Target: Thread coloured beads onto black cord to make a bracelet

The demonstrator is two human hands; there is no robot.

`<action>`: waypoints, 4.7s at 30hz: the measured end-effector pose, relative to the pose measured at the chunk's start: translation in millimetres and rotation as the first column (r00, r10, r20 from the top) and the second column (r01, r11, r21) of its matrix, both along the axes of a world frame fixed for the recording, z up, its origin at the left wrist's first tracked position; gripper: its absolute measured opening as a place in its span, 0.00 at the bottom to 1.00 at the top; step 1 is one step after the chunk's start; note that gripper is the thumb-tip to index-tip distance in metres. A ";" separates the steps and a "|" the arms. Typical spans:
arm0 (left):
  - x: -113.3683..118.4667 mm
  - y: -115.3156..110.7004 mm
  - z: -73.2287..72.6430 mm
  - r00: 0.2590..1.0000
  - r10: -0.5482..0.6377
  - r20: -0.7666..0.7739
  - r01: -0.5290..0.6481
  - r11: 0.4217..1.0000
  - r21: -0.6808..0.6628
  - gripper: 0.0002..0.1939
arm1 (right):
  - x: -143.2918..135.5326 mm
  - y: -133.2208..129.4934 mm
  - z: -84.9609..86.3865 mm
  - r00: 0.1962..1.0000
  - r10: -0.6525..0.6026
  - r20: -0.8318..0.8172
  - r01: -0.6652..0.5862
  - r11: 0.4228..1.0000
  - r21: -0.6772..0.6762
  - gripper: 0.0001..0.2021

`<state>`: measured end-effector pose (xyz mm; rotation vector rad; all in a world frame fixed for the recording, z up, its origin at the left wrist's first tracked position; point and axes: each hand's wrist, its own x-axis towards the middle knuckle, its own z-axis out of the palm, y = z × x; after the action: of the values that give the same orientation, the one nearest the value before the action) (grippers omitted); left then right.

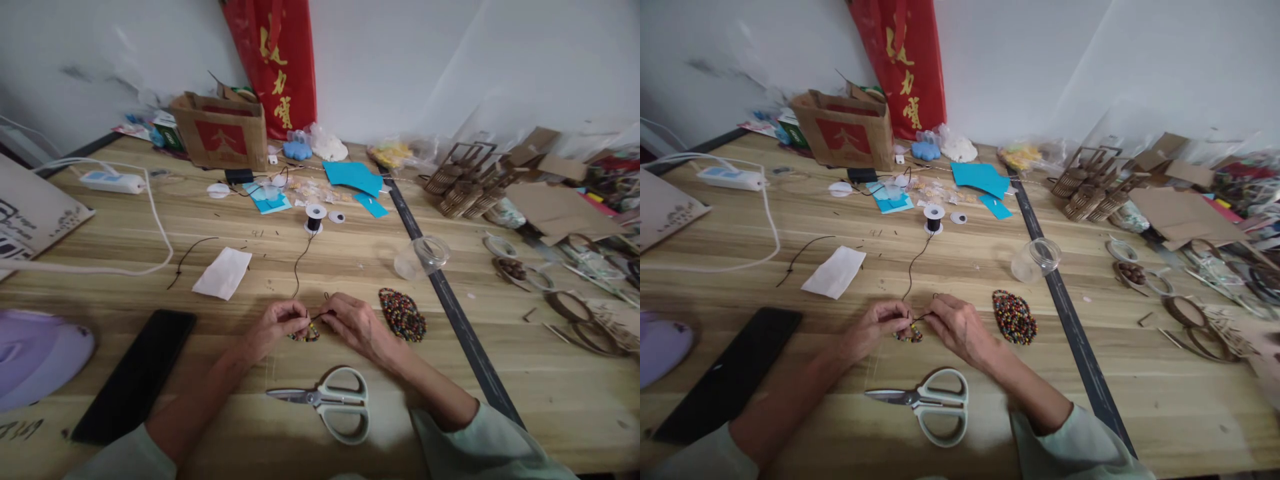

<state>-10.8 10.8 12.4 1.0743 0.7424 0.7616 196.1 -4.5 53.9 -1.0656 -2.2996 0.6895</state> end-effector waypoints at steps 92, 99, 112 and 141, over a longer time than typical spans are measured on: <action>3.4 -1.9 5.6 0.960 0.077 -0.269 -0.013 0.973 0.231 0.16 | 2.6 0.1 -4.2 0.961 0.073 0.268 -0.151 0.947 0.283 0.07; 6.4 -4.9 8.1 0.930 0.118 -0.349 -0.005 0.951 0.308 0.11 | 0.7 -2.9 0.3 0.905 0.035 0.424 -0.212 0.901 0.379 0.08; 7.7 -12.8 -5.4 0.851 0.139 -0.507 0.156 0.855 0.495 0.05 | -6.7 -5.6 -7.6 0.871 0.135 0.472 -0.339 0.860 0.380 0.09; 6.1 -3.3 3.0 0.947 0.117 -0.299 -0.022 0.953 0.302 0.12 | -9.4 -4.8 -28.3 0.999 0.023 0.045 -0.035 0.957 0.288 0.08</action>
<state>-4.7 7.6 15.4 1.4701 0.9615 0.7876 186.7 -9.2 25.6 -0.9175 -2.3638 0.3286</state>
